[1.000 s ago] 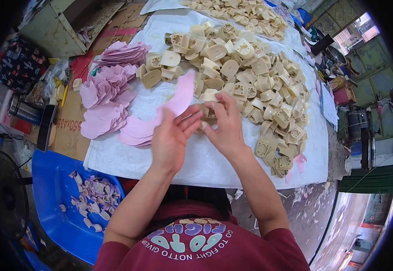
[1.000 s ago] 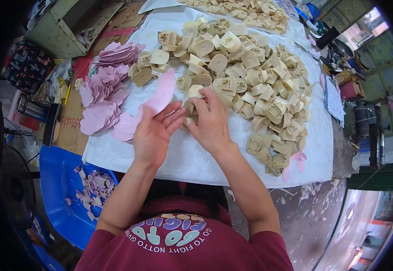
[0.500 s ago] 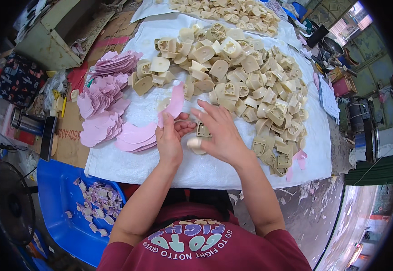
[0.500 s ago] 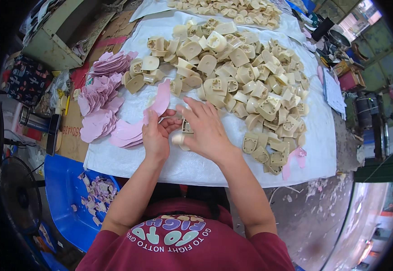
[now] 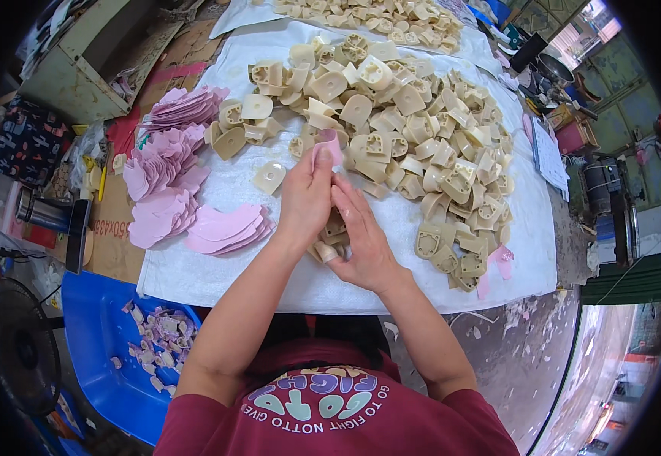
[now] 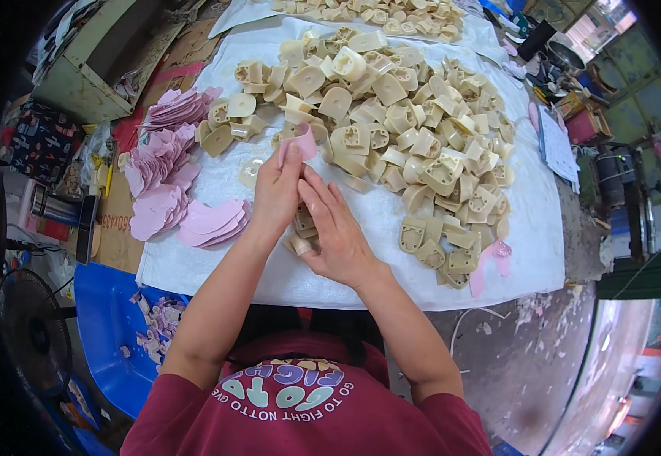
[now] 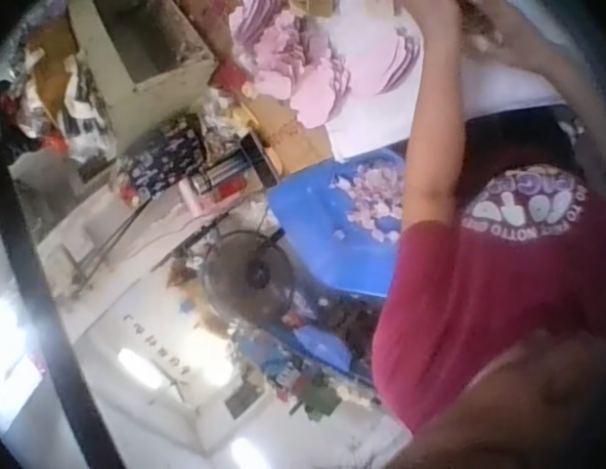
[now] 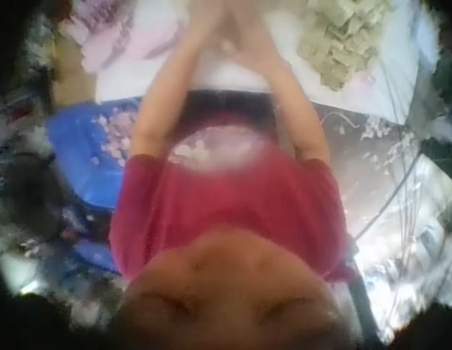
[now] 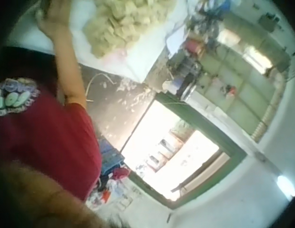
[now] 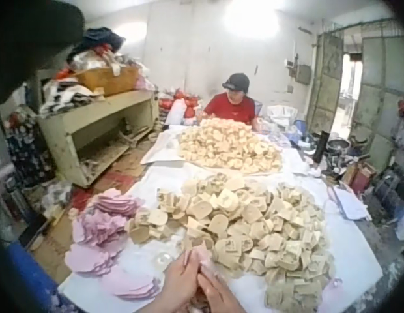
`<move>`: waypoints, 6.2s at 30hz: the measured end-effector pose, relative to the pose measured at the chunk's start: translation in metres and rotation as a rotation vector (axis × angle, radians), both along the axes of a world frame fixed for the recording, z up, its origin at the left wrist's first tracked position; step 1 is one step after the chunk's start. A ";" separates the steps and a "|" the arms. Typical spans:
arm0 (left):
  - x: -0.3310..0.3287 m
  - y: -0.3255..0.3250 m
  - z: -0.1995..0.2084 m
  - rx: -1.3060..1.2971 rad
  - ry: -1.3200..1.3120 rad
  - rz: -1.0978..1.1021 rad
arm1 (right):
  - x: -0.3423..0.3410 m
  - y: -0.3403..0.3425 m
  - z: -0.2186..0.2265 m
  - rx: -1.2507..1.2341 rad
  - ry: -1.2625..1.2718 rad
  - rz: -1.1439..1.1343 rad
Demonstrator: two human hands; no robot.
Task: The person repeatedly picks up a pink heart-shaped foam piece and a beige plastic mold component from a table. They press the foam into the plastic mold to shape it, then remove the shaped piece and place it into a blue bin. This process is repeated continuously throughout the video.
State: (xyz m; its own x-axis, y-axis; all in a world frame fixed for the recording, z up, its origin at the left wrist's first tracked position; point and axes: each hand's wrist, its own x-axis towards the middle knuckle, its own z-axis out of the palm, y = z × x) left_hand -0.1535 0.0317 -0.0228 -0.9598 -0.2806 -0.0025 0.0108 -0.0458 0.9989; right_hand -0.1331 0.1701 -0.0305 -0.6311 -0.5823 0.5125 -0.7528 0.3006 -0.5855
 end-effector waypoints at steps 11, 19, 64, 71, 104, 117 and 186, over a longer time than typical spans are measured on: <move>-0.010 -0.030 0.004 0.523 0.098 0.279 | -0.010 -0.006 -0.013 -0.280 -0.114 -0.266; 0.012 -0.031 0.034 0.520 0.297 0.337 | -0.007 -0.033 0.003 0.028 0.073 -0.354; 0.066 -0.012 0.007 0.284 0.073 0.196 | 0.042 -0.018 0.023 -0.166 -0.418 -0.175; 0.057 -0.003 -0.005 0.087 0.223 0.282 | 0.063 -0.012 0.027 -0.107 -0.299 -0.406; 0.018 -0.023 0.026 0.476 -0.056 0.055 | 0.028 -0.015 0.025 -0.758 -0.916 0.043; 0.051 -0.019 0.031 0.538 -0.108 0.156 | 0.036 -0.037 0.045 -0.087 0.158 -0.181; 0.045 0.003 -0.034 0.404 -0.152 0.377 | 0.018 -0.049 -0.017 -0.369 -0.072 -0.186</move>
State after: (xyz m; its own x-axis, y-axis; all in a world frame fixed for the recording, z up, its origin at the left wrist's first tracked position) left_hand -0.1085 0.0350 -0.0568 -0.7742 -0.5514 -0.3106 -0.0421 -0.4448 0.8946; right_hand -0.1154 0.1208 -0.0472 -0.7501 -0.2407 0.6159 -0.6586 0.1877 -0.7287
